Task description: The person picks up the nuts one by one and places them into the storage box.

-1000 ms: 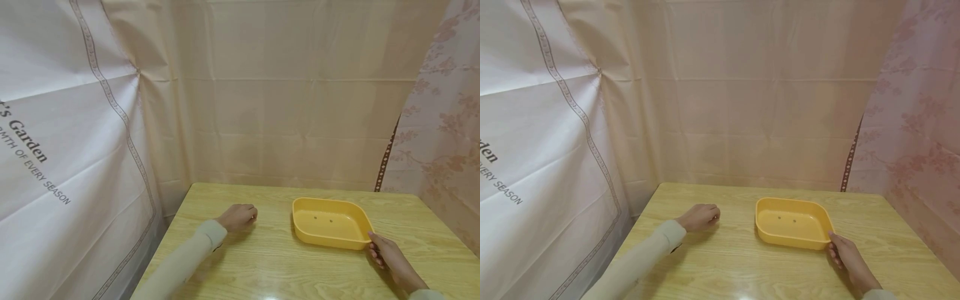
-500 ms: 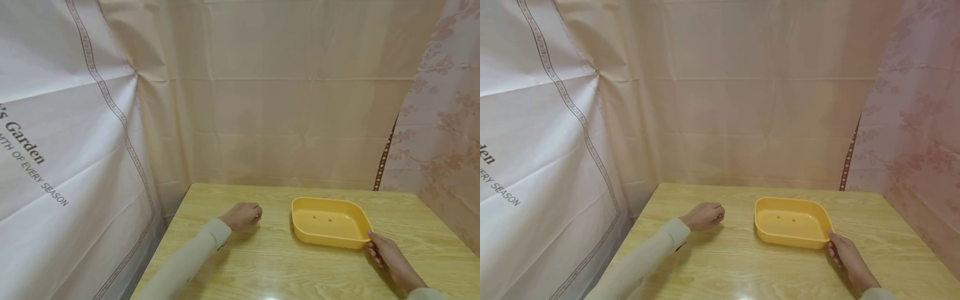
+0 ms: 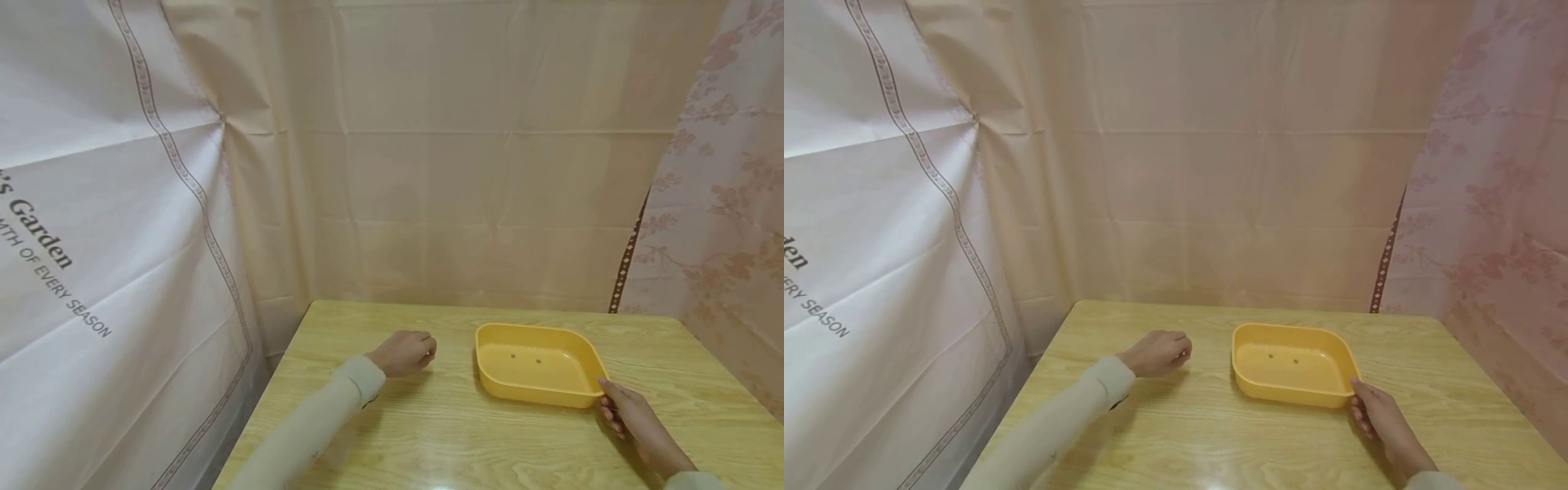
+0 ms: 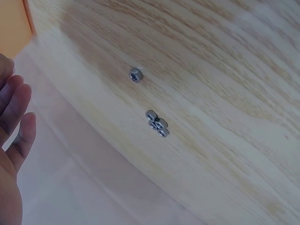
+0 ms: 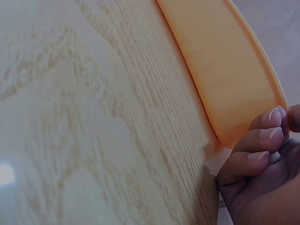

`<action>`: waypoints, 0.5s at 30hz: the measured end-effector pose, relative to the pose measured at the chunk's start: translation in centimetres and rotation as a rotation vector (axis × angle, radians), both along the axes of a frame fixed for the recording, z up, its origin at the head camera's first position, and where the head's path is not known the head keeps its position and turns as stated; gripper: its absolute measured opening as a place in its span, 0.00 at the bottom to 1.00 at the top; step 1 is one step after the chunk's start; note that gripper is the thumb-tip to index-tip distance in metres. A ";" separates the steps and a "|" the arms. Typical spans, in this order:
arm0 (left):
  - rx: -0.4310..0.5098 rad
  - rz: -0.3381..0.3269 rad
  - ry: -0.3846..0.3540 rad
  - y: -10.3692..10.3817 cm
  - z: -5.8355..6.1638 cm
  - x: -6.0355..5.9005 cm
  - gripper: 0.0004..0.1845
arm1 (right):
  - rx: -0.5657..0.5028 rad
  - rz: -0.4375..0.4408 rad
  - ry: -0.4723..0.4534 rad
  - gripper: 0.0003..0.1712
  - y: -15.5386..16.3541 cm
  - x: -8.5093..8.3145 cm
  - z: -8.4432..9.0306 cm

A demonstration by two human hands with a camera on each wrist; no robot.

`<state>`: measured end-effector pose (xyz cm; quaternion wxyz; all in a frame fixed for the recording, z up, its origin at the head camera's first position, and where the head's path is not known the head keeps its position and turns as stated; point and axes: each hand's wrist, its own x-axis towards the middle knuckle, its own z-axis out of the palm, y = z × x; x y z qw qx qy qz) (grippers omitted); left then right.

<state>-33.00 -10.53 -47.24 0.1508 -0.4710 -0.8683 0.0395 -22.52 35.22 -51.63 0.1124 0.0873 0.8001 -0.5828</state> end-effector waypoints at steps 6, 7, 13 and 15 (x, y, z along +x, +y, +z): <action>-0.009 -0.003 0.022 0.7 0.1 -0.1 0.05 | -0.019 -0.013 0.004 0.30 0.0 -0.1 0.1; -0.008 -0.003 0.023 0.8 0.1 -0.1 0.05 | -0.020 -0.016 0.002 0.30 0.0 -0.1 0.1; -0.012 -0.023 0.032 1.4 0.3 -0.1 0.04 | -0.013 -0.016 0.000 0.30 -0.1 0.0 0.1; -0.013 -0.032 0.028 1.6 0.2 -0.1 0.04 | -0.010 -0.015 -0.002 0.30 -0.1 0.0 0.1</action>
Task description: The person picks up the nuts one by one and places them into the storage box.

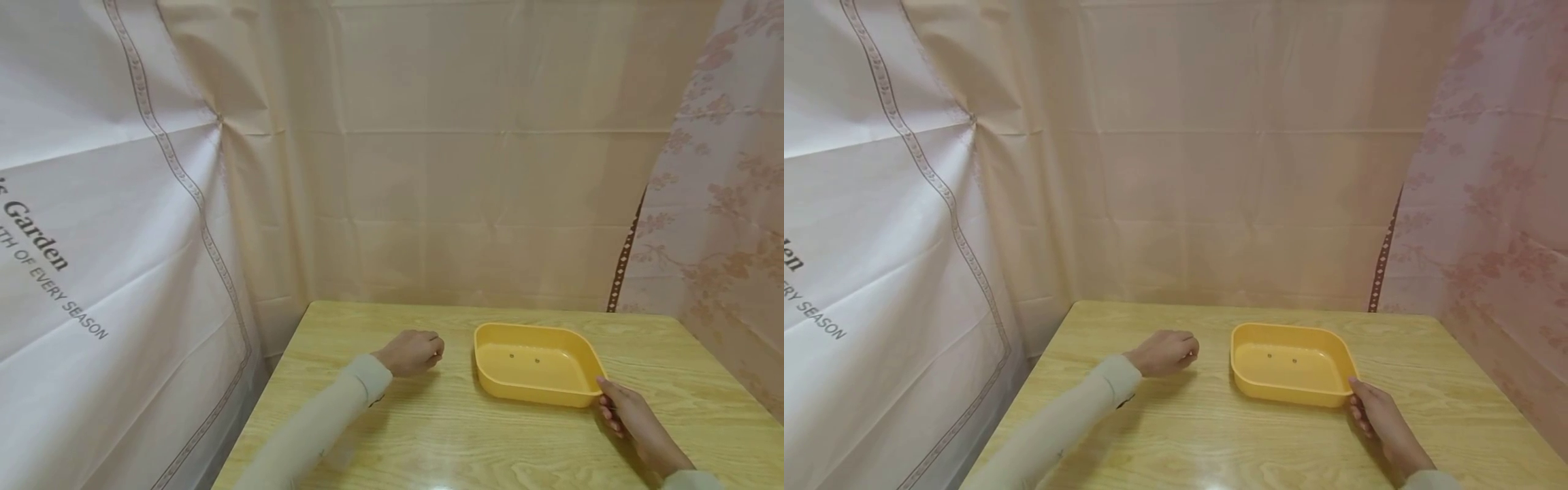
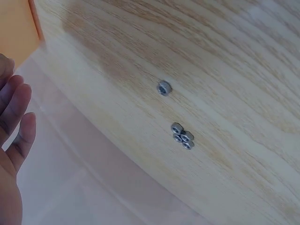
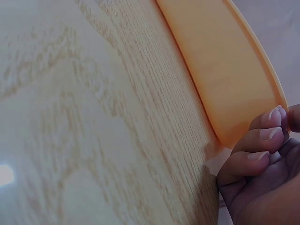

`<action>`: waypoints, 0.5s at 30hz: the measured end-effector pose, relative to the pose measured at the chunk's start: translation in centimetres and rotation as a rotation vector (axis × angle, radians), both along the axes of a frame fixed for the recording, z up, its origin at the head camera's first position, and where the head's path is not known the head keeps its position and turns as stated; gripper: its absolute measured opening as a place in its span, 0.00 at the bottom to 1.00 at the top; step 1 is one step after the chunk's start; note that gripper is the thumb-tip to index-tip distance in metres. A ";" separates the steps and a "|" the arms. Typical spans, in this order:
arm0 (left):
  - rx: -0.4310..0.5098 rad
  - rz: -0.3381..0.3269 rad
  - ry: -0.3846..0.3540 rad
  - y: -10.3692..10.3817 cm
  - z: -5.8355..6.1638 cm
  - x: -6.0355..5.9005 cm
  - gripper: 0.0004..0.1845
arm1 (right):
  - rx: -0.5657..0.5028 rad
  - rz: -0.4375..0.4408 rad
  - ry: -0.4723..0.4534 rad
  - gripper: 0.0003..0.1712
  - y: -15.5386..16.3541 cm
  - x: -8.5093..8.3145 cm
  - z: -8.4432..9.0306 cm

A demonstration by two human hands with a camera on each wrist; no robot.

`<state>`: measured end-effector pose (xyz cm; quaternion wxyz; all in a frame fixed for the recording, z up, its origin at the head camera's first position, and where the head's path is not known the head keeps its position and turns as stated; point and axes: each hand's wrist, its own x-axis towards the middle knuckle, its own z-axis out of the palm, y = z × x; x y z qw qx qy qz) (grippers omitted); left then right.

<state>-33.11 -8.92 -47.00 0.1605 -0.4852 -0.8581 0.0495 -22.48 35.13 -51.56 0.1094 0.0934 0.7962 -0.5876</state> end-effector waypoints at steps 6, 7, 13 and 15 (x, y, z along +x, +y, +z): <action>0.001 -0.011 -0.013 0.6 0.1 -0.1 0.02 | -0.003 -0.015 -0.013 0.30 -0.1 -0.1 0.1; 0.001 -0.012 -0.012 0.7 0.1 -0.1 0.02 | -0.006 -0.015 -0.010 0.30 -0.1 -0.1 0.2; -0.016 -0.009 -0.013 1.5 0.4 0.1 0.03 | -0.013 0.001 0.000 0.30 0.0 0.0 0.2; -0.016 -0.013 -0.008 1.7 0.3 0.1 0.03 | -0.014 -0.006 -0.004 0.30 0.0 0.0 0.1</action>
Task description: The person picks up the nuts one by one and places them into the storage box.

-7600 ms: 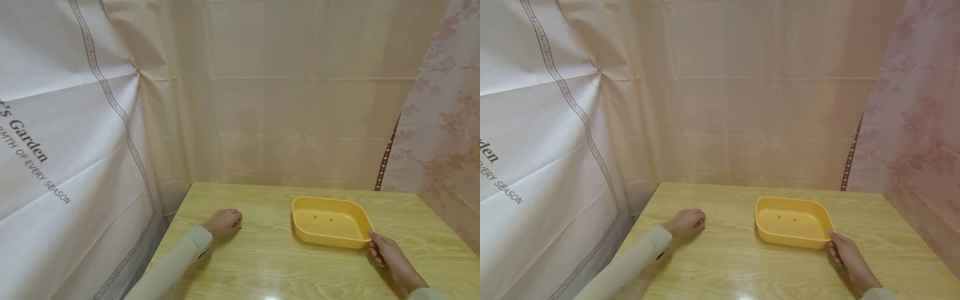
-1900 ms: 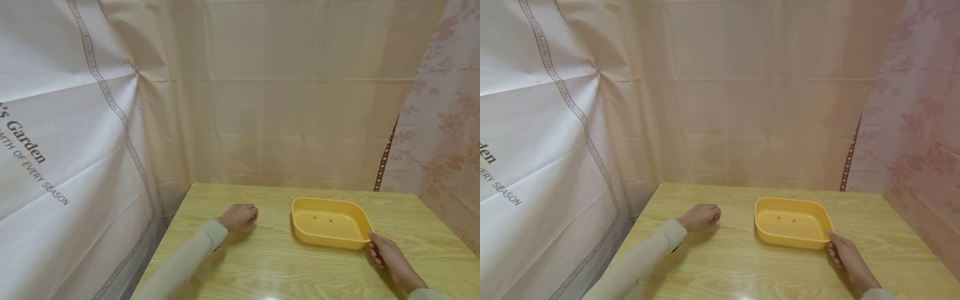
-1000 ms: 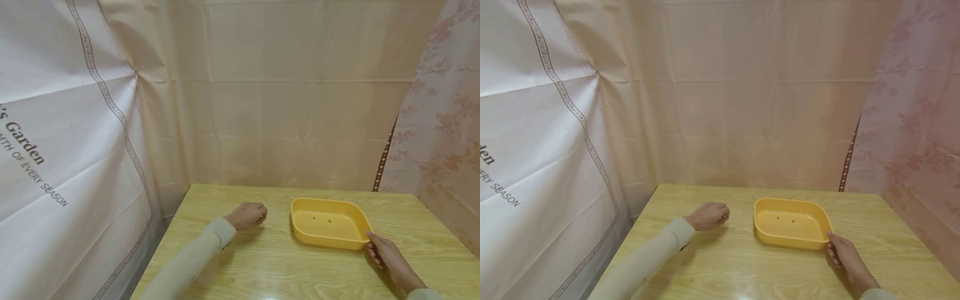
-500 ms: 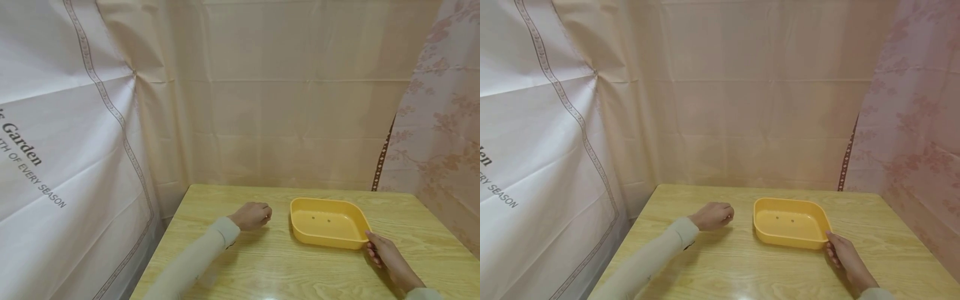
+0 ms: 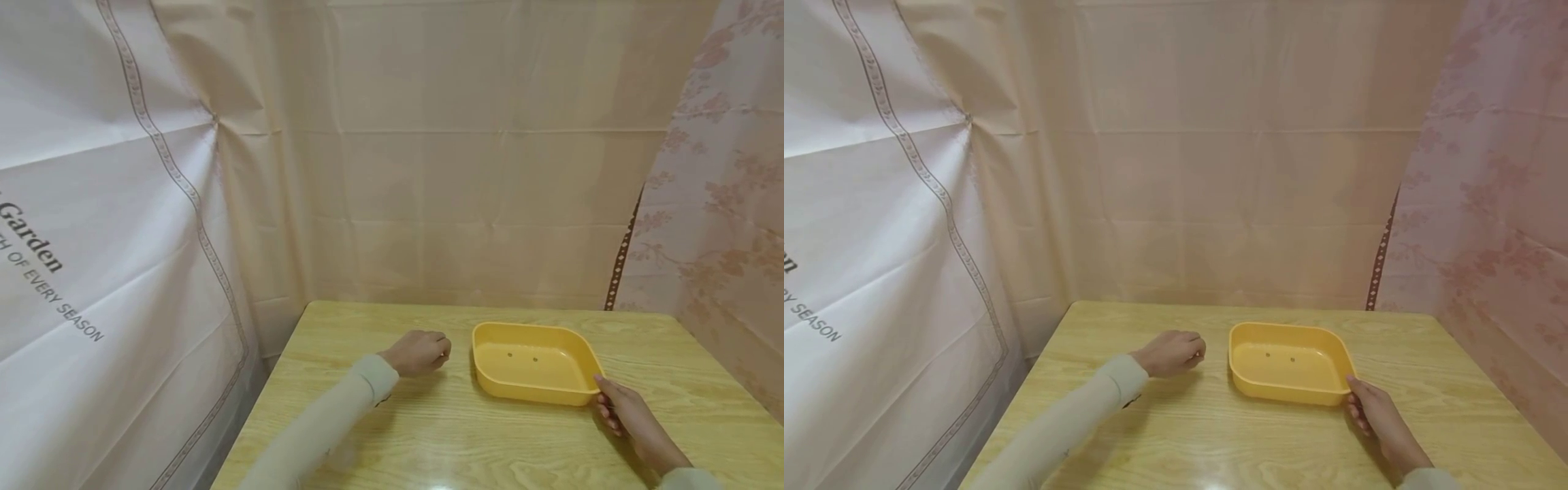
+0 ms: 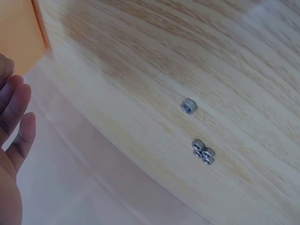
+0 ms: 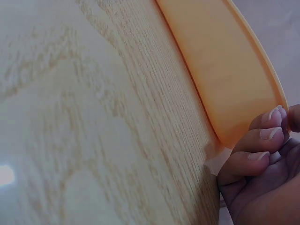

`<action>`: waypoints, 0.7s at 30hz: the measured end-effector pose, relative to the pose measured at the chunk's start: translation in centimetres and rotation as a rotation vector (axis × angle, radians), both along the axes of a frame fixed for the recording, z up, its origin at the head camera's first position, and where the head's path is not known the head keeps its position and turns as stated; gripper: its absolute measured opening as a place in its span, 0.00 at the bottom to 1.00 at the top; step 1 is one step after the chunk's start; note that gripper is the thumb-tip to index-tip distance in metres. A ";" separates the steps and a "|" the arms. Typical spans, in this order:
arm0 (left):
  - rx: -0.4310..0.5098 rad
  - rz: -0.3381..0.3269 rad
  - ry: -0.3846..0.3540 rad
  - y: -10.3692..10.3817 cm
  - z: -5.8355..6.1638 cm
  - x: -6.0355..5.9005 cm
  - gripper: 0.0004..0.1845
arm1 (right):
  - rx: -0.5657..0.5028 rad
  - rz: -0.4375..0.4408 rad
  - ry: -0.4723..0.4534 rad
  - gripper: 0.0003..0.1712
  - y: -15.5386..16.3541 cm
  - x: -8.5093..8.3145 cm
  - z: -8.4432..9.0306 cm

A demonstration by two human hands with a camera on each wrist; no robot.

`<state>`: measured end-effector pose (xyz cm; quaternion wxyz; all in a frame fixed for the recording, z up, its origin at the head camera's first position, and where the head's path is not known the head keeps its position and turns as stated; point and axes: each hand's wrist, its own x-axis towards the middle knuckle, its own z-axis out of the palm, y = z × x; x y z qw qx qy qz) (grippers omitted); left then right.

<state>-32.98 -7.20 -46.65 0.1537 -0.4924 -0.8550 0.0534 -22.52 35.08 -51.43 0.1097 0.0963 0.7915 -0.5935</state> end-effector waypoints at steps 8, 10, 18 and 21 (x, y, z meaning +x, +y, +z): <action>0.008 -0.030 0.014 0.8 -0.2 -0.1 0.03 | 0.010 -0.016 0.004 0.31 0.0 -0.1 -0.1; 0.007 -0.030 0.008 1.0 -0.2 -0.2 0.03 | 0.015 -0.012 0.004 0.31 0.0 0.0 0.0; -0.005 -0.024 -0.015 1.9 -0.2 -0.2 0.03 | 0.008 -0.009 0.007 0.30 -0.1 0.0 0.0; -0.007 -0.031 -0.013 2.2 -0.1 -0.2 0.03 | 0.008 -0.008 0.011 0.30 -0.1 0.0 -0.1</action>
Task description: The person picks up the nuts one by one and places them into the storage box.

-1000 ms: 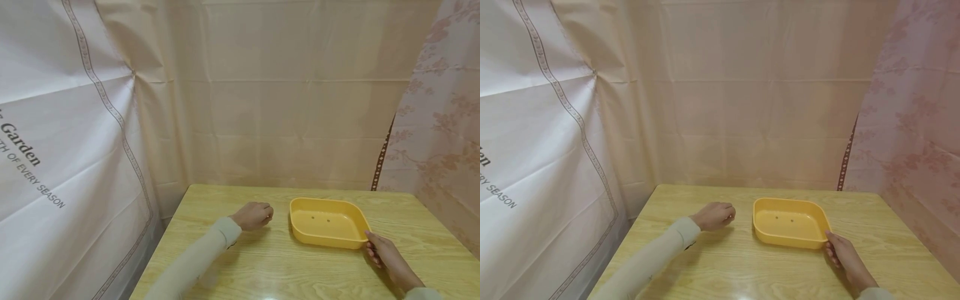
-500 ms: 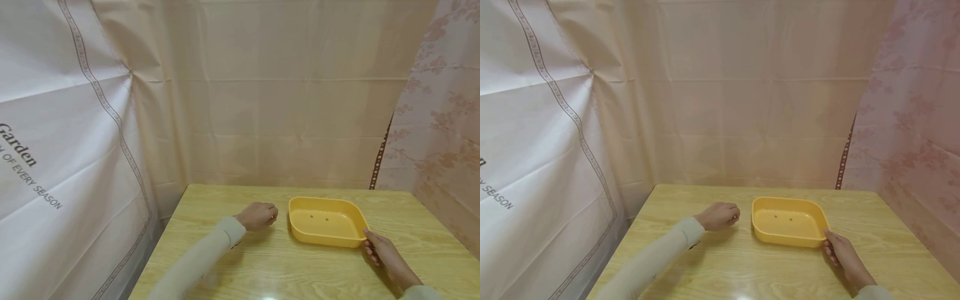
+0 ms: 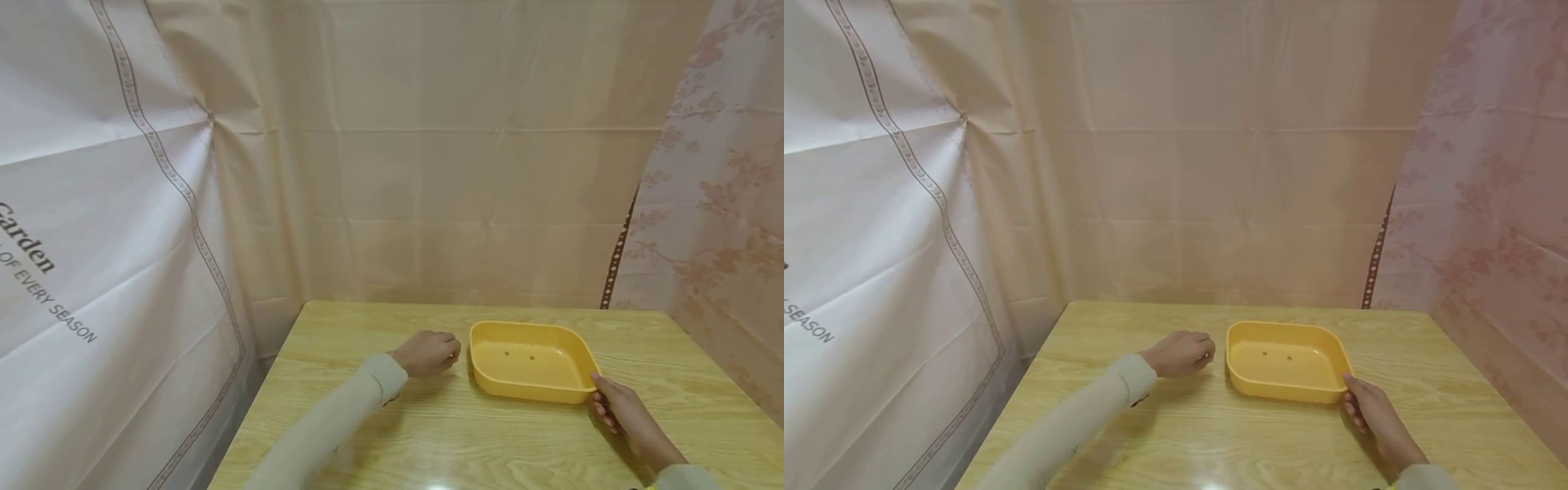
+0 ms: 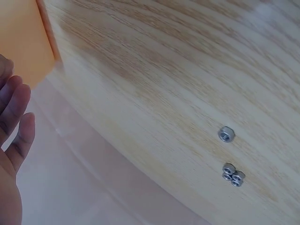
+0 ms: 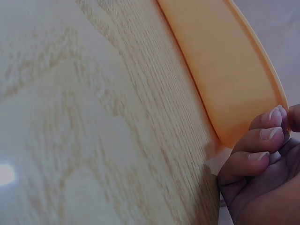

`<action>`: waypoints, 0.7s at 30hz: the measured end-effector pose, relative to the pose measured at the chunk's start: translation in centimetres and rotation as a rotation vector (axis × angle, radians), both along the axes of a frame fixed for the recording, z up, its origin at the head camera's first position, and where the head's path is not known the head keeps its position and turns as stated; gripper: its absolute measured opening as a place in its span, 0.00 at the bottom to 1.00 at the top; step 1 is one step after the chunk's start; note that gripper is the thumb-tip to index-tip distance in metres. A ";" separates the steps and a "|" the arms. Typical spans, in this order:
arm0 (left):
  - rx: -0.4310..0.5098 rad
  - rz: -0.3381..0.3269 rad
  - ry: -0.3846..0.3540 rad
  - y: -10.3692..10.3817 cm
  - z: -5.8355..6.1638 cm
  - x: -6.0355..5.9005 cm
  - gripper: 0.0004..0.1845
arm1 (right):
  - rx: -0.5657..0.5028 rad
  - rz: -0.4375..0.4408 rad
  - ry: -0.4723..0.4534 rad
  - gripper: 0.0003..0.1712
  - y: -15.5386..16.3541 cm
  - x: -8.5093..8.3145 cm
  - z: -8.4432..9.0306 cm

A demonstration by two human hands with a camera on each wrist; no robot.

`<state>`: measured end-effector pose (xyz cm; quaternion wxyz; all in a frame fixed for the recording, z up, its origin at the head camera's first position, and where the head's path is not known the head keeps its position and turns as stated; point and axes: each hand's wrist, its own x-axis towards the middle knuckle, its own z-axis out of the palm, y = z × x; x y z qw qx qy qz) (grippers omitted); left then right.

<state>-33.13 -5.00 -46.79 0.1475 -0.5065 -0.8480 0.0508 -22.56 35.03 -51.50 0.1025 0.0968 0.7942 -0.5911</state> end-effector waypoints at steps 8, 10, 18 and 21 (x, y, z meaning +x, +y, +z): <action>0.017 -0.007 -0.022 0.8 0.4 -0.2 0.03 | 0.001 -0.006 0.005 0.30 0.0 0.0 0.1; 0.024 -0.004 -0.025 1.0 0.4 -0.2 0.03 | -0.003 -0.008 0.008 0.30 0.0 0.0 0.0; 0.042 -0.010 -0.015 1.8 0.7 0.2 0.04 | 0.007 -0.012 0.002 0.30 0.0 0.0 -0.2; 0.050 -0.019 -0.010 2.0 0.7 0.2 0.05 | 0.012 -0.021 -0.003 0.31 0.0 0.1 -0.2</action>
